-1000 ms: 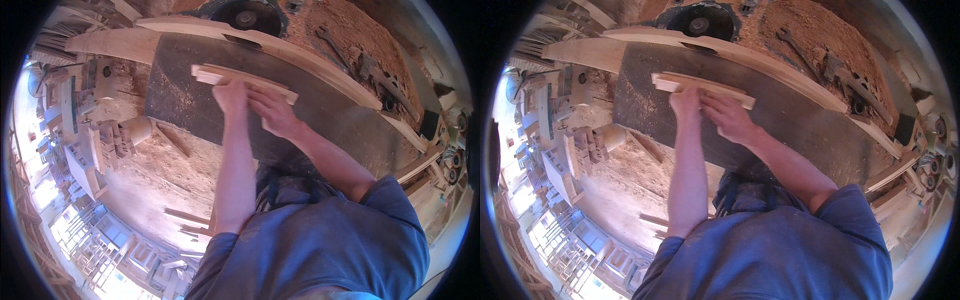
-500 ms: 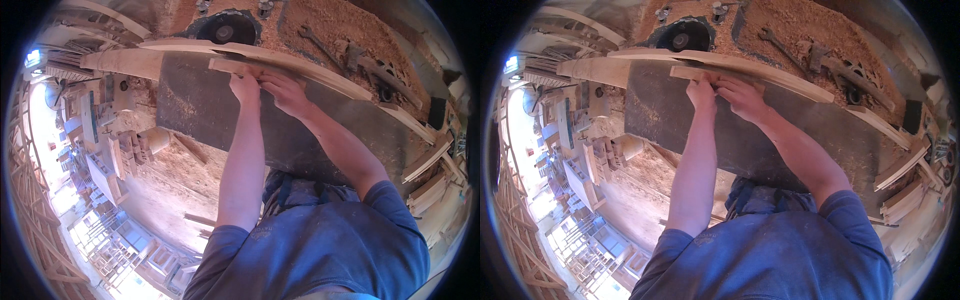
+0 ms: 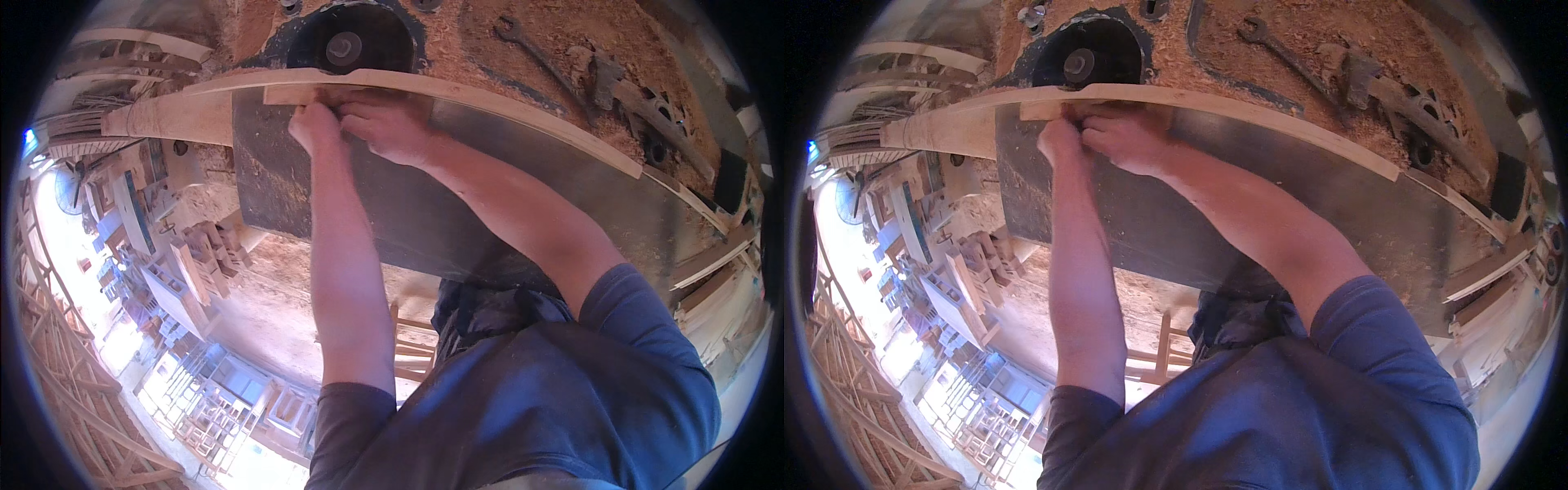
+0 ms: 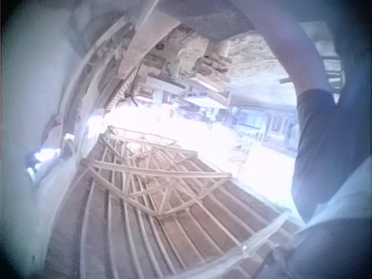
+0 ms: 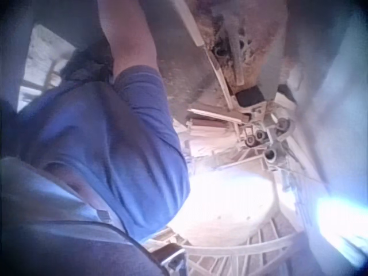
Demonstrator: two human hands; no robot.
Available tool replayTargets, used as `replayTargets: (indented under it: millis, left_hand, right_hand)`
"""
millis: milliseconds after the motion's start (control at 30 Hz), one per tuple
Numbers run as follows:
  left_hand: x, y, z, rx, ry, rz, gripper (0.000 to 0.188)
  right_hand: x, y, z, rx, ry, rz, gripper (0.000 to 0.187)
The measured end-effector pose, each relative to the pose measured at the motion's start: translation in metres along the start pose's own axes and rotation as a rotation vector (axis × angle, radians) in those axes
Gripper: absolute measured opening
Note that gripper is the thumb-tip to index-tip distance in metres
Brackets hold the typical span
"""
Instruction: The person shapes several small curved wooden components by feeding them through a rotating milling machine by hand and then organizes the finished pieces on a workbench.
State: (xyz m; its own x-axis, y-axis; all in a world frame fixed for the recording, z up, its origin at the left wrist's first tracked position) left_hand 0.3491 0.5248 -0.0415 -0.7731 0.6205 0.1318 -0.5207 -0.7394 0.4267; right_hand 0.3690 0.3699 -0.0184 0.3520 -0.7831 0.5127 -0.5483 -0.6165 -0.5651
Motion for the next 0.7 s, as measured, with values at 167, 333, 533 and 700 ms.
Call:
replayTargets:
  millis: [167,333,533,700]
  left_hand:
    - [0.032,-0.050,0.018,0.021,0.130,-0.004,0.028]
    - [0.047,-0.078,0.041,0.062,0.017,0.061,0.030]
    - [0.118,-0.179,0.016,0.089,0.166,-0.141,0.029]
    - [0.094,-0.141,0.033,0.004,-0.114,-0.359,0.045]
  right_hand:
    - [-0.040,-0.042,0.000,0.024,-0.049,0.062,0.022]
    - [-0.073,-0.071,0.007,0.004,-0.110,0.137,0.016]
    - [-0.126,-0.109,-0.007,-0.375,-0.632,0.031,0.015]
    - [-0.110,-0.100,-0.022,-0.208,-0.317,0.064,0.022]
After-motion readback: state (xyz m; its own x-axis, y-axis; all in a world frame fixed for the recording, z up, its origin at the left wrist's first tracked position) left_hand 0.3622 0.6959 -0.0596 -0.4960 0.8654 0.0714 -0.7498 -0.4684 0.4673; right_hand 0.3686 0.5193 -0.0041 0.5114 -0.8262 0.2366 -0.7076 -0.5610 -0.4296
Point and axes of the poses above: each hand's wrist, its own y-axis away from the middle knuckle, its own x-axis out of the back of the hand, z = x × y, the point moved 4 cm from there along -y, towards the middle knuckle, and after that the axes turned 6 degrees about -z, right-handed, at the moved point
